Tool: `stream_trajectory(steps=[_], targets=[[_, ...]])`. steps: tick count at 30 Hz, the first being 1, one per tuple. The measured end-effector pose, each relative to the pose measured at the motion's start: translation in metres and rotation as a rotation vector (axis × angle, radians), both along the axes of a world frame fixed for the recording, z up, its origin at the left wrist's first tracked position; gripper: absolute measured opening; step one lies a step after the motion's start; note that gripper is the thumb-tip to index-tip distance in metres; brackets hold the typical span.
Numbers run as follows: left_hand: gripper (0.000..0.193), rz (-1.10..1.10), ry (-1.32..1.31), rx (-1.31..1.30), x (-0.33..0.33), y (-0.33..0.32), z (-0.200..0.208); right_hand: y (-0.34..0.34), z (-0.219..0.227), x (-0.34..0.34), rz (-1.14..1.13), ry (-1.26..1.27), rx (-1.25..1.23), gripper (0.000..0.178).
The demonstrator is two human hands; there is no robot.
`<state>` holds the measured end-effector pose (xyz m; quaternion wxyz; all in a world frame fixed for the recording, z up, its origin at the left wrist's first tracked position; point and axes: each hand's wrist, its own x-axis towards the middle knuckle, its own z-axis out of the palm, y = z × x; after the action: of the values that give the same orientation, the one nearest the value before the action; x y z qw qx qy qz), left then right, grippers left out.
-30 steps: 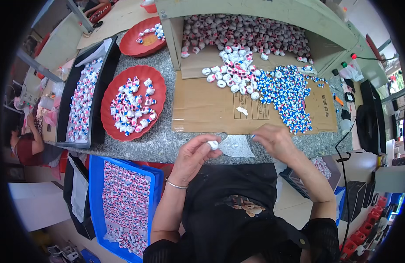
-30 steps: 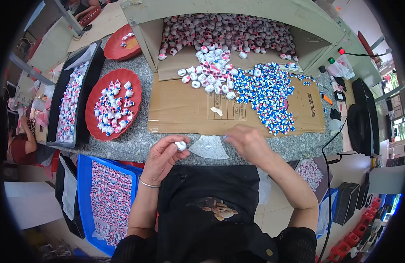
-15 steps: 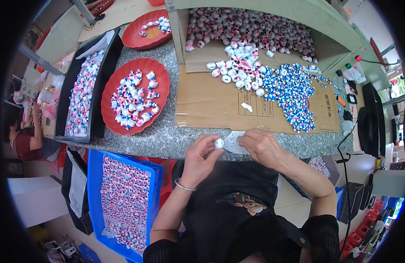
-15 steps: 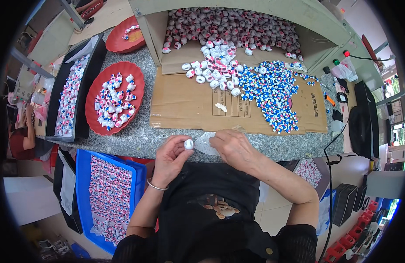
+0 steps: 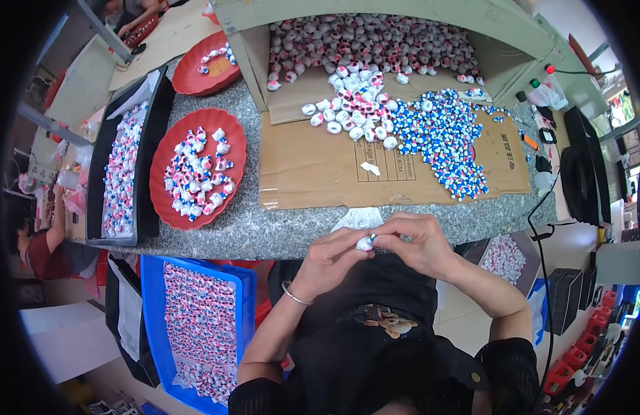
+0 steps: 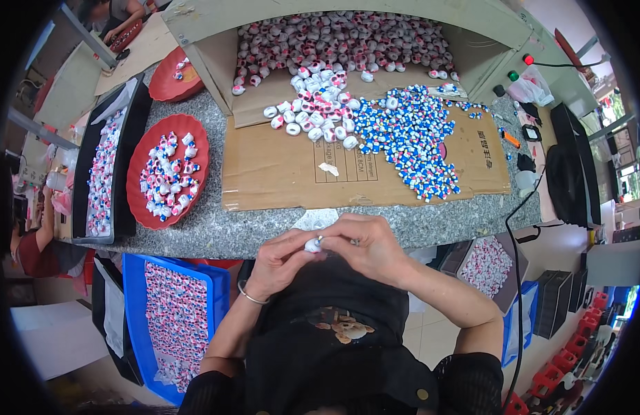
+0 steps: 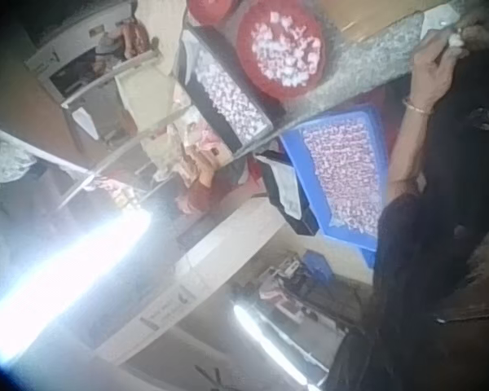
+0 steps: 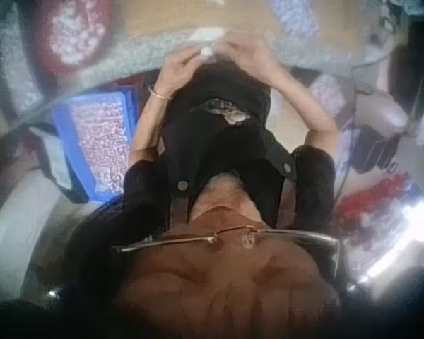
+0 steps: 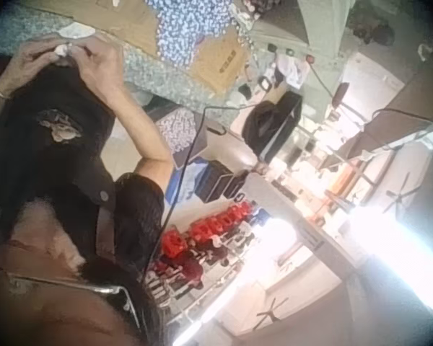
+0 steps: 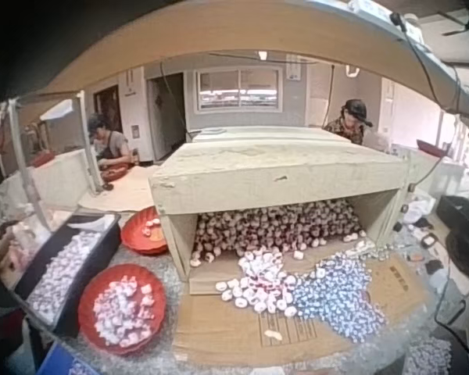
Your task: Assembling small plastic toy parts by hand at a factory workbench.
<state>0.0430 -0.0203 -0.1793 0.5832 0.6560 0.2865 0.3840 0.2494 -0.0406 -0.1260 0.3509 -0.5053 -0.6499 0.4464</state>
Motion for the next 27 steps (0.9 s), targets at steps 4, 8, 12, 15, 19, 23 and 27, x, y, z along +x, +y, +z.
stream_trajectory(steps=[4, 8, 12, 15, 19, 23, 27], targets=[[0.027, -0.178, -0.085, -0.287, -0.005, 0.005, 0.011, -0.001, 0.007, -0.003, 0.078, -0.073, 0.24, 0.016], [0.027, -0.125, -0.124, -0.348, -0.002, 0.004, 0.014, 0.006, 0.006, -0.007, 0.074, -0.028, 0.213, 0.017], [0.022, 0.148, 0.125, -0.104, -0.027, 0.024, 0.02, 0.036, -0.013, 0.008, 0.039, -0.113, 0.249, 0.019], [0.019, 0.605, 0.378, 0.365, -0.08, 0.06, 0.035, 0.071, -0.046, 0.054, -0.226, -0.394, 0.475, 0.019], [0.029, 0.875, 0.925, 0.713, -0.14, 0.085, 0.039, 0.102, -0.047, 0.073, -0.195, -0.686, 0.512, 0.013], [0.032, 0.911, 0.782, 0.817, -0.098, 0.102, 0.032, 0.104, -0.056, 0.07, -0.121, -0.886, 0.68, 0.021], [0.021, 0.573, 0.594, 0.753, -0.014, 0.121, 0.028, 0.085, -0.046, 0.064, 0.032, -1.105, 0.664, 0.028]])
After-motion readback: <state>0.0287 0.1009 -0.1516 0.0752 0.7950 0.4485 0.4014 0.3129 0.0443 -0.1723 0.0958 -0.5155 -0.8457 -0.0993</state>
